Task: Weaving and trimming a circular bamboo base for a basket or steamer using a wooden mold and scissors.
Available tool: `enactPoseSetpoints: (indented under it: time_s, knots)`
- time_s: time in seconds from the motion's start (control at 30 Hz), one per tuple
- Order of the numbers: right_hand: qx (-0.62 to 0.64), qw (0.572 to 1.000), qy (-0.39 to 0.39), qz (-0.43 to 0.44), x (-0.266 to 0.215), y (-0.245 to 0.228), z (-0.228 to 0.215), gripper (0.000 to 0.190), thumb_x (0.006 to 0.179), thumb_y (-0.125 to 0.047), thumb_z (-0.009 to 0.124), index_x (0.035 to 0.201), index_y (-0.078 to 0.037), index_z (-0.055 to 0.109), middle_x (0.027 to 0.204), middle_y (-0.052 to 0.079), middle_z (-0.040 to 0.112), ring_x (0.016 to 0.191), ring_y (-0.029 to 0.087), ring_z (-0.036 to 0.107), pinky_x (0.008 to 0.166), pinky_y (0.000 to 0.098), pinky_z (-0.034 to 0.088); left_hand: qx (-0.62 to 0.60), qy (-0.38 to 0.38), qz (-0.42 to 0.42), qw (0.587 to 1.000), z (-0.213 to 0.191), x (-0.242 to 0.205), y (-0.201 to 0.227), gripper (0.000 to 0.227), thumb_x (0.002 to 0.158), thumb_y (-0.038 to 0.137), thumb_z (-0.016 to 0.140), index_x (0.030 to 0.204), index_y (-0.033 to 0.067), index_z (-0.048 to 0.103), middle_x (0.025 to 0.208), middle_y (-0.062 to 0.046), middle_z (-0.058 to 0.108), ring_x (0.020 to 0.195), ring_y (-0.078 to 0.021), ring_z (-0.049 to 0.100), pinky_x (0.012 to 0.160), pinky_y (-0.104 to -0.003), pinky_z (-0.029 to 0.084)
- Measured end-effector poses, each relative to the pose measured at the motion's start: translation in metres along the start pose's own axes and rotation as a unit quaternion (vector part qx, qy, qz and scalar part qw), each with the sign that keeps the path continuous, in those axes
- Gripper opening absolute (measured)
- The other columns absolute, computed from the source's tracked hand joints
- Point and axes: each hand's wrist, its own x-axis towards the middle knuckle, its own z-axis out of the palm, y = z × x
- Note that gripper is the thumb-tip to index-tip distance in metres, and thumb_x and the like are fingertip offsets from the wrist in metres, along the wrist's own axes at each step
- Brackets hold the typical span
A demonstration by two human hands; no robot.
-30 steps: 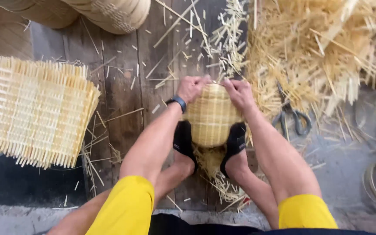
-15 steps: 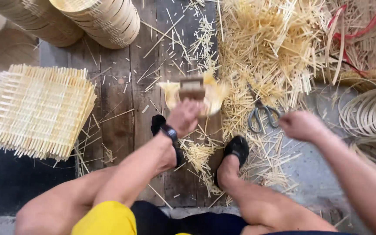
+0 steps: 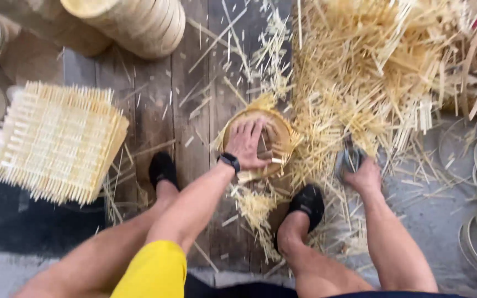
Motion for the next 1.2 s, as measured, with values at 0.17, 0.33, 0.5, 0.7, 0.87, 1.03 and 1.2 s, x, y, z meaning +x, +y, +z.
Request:
enactPoseSetpoints:
  time_s: [0.17,0.33,0.5,0.7,0.87,1.03,1.2]
  knots:
    - [0.097,0.988,-0.114,0.036,-0.006,0.022,0.002,0.044,0.073,-0.017,0.083,0.108,0.005,0.070,0.093,0.022,0.075,0.086,0.032,0.072,0.081,0.0404,0.056,-0.075,0.015,-0.041,0.996,-0.037,0.005,0.031,0.124,0.056,0.062,0.084,0.156,0.0095,0.032,0.133,-0.018,0.051,0.125,-0.0370,0.050,0.111,-0.053,0.034]
    - [0.221,0.965,-0.140,0.026,-0.057,-0.012,-0.020,0.044,0.070,-0.019,0.085,0.102,0.006,0.068,0.082,0.013,0.072,0.071,0.021,0.066,0.066,0.0369,0.055,-0.124,0.130,-0.018,0.984,-0.003,0.008,0.023,0.118,0.059,0.064,0.084,0.153,0.0110,0.036,0.128,-0.020,0.050,0.118,-0.0351,0.051,0.107,-0.054,0.035]
    - [0.304,0.946,-0.110,0.007,-0.093,-0.062,-0.041,0.030,0.091,-0.034,0.073,0.093,-0.004,0.067,0.073,0.007,0.067,0.064,0.015,0.059,0.060,0.0339,0.048,-0.069,-0.134,0.107,0.983,0.004,0.000,-0.006,0.105,0.068,0.054,0.080,0.157,0.0163,0.038,0.142,-0.015,0.049,0.135,-0.0325,0.046,0.116,-0.055,0.039]
    - [0.693,0.716,0.023,-0.082,-0.127,-0.154,-0.066,0.021,0.099,-0.031,0.069,0.102,-0.012,0.060,0.080,0.002,0.065,0.070,0.015,0.065,0.066,0.0345,0.056,-0.156,-0.113,-0.185,0.964,-0.013,-0.021,0.034,0.142,0.051,0.057,0.091,0.158,0.0008,0.016,0.162,-0.037,0.010,0.144,-0.0573,0.011,0.113,-0.069,0.017]
    - [0.360,0.924,-0.013,-0.126,-0.104,-0.166,-0.045,0.029,0.091,-0.035,0.076,0.098,-0.008,0.069,0.072,0.002,0.067,0.063,0.016,0.068,0.055,0.0342,0.053,-0.145,-0.073,-0.313,0.936,0.000,-0.002,0.057,0.116,0.073,0.074,0.072,0.160,0.0108,0.027,0.156,-0.021,0.035,0.144,-0.0511,0.020,0.116,-0.068,0.018]
    - [0.139,0.960,-0.240,0.022,-0.095,-0.188,-0.053,0.049,0.089,-0.043,0.083,0.089,0.006,0.079,0.062,0.010,0.065,0.058,0.020,0.062,0.052,0.0334,0.048,-0.132,0.019,-0.332,0.934,-0.002,-0.003,0.062,0.098,0.079,0.074,0.065,0.153,0.0122,0.047,0.150,-0.016,0.050,0.146,-0.0452,0.032,0.116,-0.066,0.030]
    - [0.207,0.970,-0.121,-0.045,-0.112,-0.173,-0.082,0.037,0.081,-0.035,0.082,0.088,0.000,0.071,0.066,0.007,0.069,0.059,0.016,0.062,0.054,0.0344,0.052,-0.071,-0.051,-0.231,0.969,-0.005,-0.002,0.049,0.094,0.074,0.064,0.069,0.148,0.0090,0.048,0.143,-0.016,0.053,0.137,-0.0455,0.032,0.107,-0.065,0.032]
